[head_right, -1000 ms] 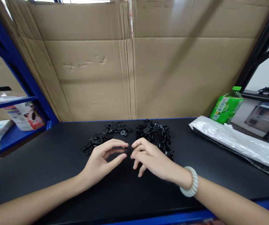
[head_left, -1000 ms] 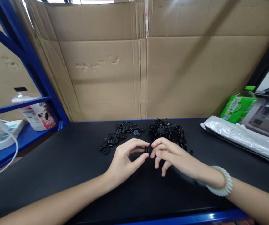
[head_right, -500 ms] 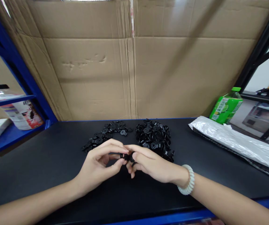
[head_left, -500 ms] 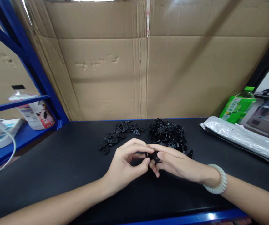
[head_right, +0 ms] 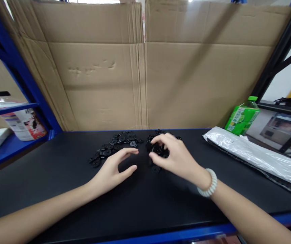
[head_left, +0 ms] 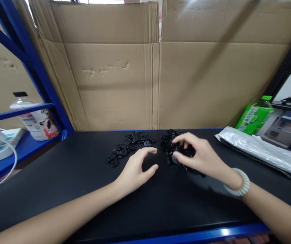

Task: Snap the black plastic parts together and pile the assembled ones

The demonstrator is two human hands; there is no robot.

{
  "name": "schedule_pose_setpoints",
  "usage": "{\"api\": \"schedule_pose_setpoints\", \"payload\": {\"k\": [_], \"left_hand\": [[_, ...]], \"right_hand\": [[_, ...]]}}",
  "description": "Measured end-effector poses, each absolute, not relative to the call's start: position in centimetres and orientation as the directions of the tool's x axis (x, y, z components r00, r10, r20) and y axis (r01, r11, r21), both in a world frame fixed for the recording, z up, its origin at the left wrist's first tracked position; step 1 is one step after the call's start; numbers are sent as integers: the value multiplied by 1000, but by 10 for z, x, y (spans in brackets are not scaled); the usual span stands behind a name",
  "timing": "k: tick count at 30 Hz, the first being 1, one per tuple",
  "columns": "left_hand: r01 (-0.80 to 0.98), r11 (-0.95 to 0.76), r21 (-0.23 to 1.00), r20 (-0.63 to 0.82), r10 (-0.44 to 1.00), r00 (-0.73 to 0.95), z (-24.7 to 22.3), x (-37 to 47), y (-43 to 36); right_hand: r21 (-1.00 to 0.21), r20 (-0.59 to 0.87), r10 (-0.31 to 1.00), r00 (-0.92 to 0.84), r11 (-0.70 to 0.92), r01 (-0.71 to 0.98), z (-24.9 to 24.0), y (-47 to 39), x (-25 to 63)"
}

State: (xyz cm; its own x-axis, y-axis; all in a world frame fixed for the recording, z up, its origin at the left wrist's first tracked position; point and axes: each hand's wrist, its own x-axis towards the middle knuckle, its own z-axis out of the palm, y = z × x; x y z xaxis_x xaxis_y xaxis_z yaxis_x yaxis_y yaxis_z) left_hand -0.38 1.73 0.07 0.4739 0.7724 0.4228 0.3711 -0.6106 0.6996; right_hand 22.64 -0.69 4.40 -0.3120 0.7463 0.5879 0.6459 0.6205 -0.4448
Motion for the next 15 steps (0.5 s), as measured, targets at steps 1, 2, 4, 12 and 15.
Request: {"api": "schedule_pose_setpoints", "payload": {"k": [1,2,4,12,15], "left_hand": [[476,-653,589,408,748,523,0,-6,22],[561,-674,481,377,737,561,-1,-7,26],[672,-665,326,287,747,600,-2,-9,33],[680,-708,193,348,697,627,0,-10,37],[655,-721,225,412,680,607,-2,-12,38]], "right_hand": [[-374,643,719,-264,596,710,46,-1,233],[-330,672,703,-230,563,757,47,5,240],[-280,679,703,-210,513,812,47,17,250],[-299,677,688,-262,582,756,47,16,249],[-342,736,645,-207,618,708,49,7,240]]}}
